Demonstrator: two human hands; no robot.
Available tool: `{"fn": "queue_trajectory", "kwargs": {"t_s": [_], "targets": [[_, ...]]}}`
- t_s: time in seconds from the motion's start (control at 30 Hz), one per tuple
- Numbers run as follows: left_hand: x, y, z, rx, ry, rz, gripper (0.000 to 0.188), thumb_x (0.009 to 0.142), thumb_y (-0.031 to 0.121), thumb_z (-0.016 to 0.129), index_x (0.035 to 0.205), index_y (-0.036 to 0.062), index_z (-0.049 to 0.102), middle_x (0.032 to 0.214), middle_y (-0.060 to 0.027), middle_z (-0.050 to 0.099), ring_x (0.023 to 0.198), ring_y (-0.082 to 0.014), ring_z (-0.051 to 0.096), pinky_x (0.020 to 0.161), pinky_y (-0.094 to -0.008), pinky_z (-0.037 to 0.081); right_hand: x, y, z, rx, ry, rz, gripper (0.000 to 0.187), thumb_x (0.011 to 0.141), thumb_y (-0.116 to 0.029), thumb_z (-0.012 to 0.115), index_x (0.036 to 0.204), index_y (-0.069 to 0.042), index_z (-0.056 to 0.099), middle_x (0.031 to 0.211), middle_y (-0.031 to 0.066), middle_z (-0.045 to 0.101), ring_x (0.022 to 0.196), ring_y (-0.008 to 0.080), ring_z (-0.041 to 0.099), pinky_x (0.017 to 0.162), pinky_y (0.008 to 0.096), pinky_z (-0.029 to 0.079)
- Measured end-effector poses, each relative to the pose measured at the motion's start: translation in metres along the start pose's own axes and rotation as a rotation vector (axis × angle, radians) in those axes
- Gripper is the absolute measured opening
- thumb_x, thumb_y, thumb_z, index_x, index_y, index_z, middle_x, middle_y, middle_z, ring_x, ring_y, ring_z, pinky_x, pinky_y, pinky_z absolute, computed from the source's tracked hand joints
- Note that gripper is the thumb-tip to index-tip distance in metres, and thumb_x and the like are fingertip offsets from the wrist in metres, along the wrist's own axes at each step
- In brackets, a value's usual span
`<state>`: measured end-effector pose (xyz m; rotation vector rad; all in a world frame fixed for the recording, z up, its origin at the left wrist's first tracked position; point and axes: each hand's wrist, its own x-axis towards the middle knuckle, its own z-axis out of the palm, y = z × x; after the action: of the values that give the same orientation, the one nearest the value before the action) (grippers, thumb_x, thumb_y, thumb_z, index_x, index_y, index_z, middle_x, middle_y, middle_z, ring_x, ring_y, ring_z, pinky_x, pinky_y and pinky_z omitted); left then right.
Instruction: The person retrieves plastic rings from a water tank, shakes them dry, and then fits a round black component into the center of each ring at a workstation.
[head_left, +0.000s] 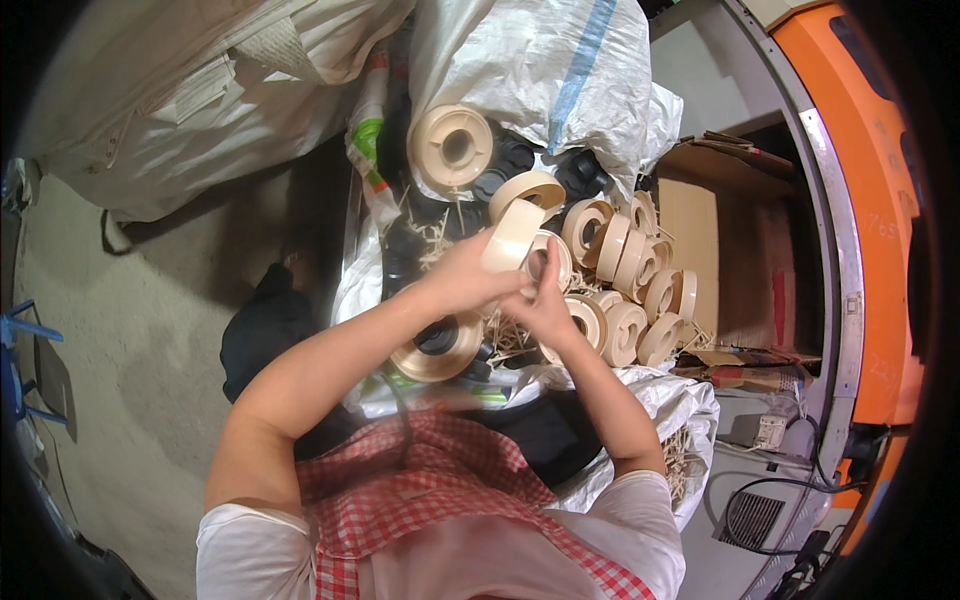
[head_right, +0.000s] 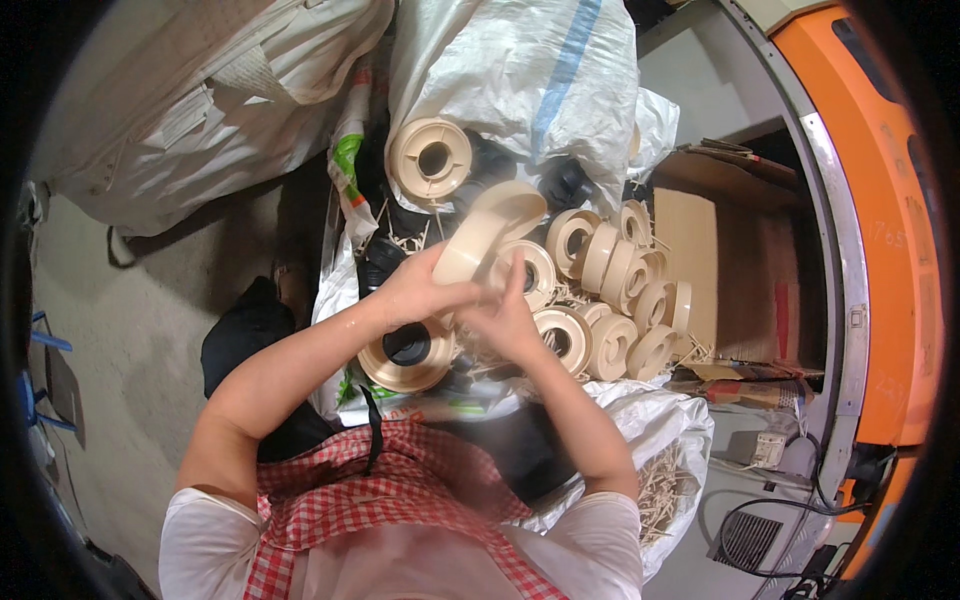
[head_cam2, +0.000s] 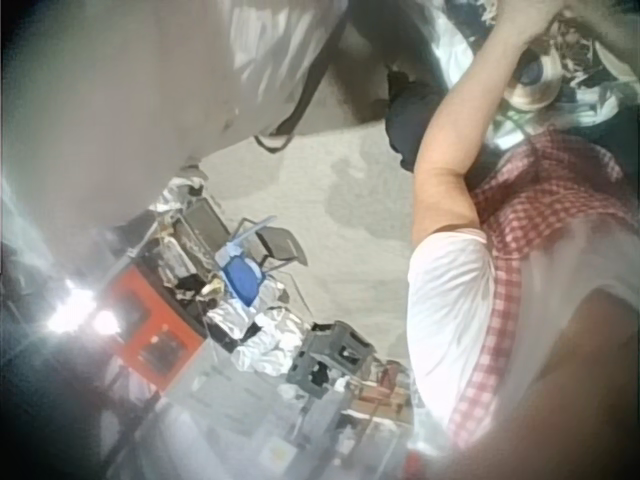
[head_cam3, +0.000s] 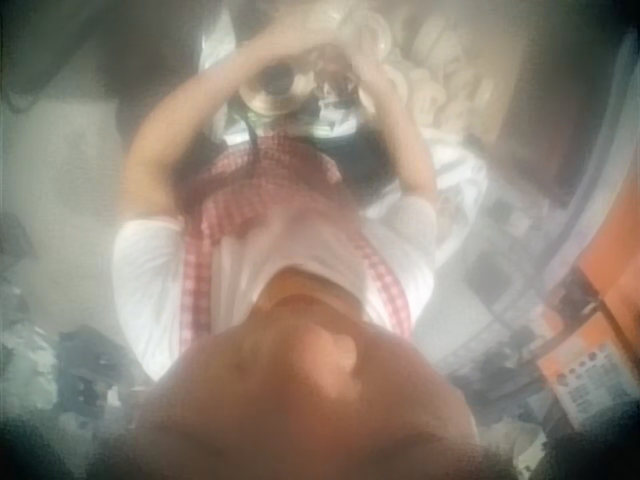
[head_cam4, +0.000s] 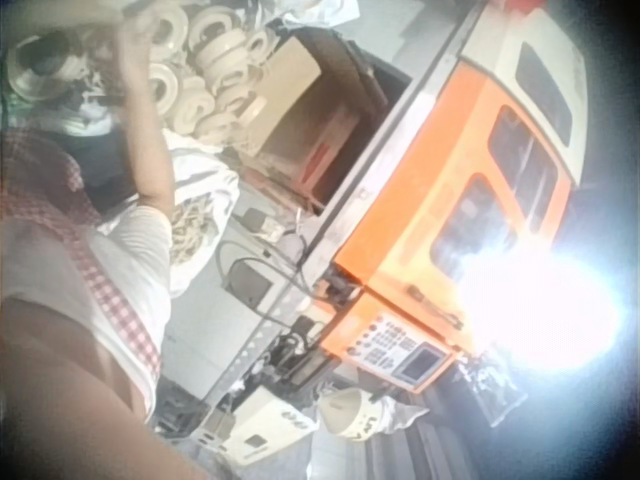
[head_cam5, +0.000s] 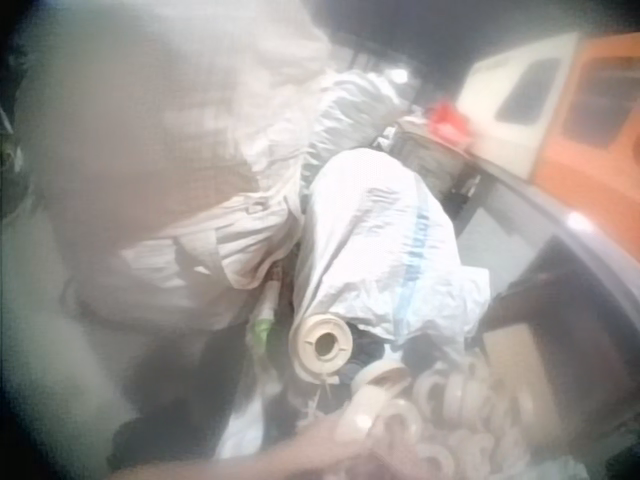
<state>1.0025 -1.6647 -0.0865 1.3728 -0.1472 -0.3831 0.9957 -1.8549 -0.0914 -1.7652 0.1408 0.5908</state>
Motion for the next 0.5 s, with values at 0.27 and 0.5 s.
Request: {"fn": "queue_trajectory", "kwargs": {"t_s": [0.27,0.5], "targets": [[-0.003,-0.001,0.002,-0.060,0.052,-0.049,0.057,0.072,0.023,0.070,0.122,0.0038,0.052,0.099,-0.0081,0.064,0.086,-0.0132,0.060,0.076,-0.0272,0.048,0.009,0.003,0.011,-0.523,0.238,-0.524,0.054,0.095,-0.045,0.041,0.128,-0.002,0.034,0.079,0.0110,0.063,0.056,0.0157,0.060,0.046,0.0237,0.047],[-0.003,-0.010,-0.019,-0.307,0.270,0.007,0.062,0.071,0.020,0.068,0.125,0.0000,0.044,0.106,-0.0133,0.058,0.093,-0.0180,0.058,0.080,-0.0297,0.048,0.054,0.065,-0.030,-0.616,0.241,-0.193,0.044,0.085,-0.041,0.057,0.100,0.000,0.059,0.071,0.0162,0.062,0.067,0.0303,0.061,0.062,0.0386,0.048]]}}
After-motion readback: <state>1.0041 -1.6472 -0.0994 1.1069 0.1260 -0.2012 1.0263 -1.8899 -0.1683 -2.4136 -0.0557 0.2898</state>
